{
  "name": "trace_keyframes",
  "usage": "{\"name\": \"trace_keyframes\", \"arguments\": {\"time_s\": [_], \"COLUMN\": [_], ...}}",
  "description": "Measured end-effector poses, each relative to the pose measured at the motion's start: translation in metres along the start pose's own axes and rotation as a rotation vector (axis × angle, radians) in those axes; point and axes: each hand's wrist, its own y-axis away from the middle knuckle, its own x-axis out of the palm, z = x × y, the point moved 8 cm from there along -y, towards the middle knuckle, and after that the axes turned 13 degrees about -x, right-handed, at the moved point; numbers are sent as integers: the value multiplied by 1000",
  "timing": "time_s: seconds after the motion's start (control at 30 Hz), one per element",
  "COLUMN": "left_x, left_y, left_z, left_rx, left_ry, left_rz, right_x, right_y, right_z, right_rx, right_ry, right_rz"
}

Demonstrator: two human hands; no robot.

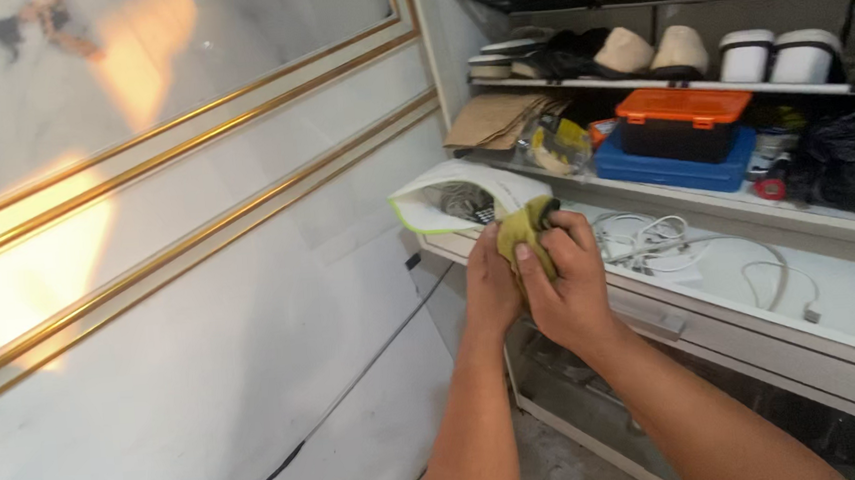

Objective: The person cleans a power adapter and an LED remote using a cloth, then places them back into a drawer along with various tangled cables and wires.

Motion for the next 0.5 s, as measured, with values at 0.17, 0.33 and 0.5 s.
{"name": "trace_keyframes", "arguments": {"time_s": [0.17, 0.33, 0.5], "left_x": [-23, -37, -56], "left_y": [6, 5, 3], "left_z": [-14, -11, -5], "left_rx": [70, -218, -341], "left_ry": [55, 381, 418], "left_rz": [26, 32, -155], "right_x": [47, 45, 71], "right_y": [-15, -11, 13], "right_z": [-31, -21, 15], "right_rx": [197, 157, -122], "right_ry": [-146, -114, 76], "right_rz": [196, -118, 163]}}
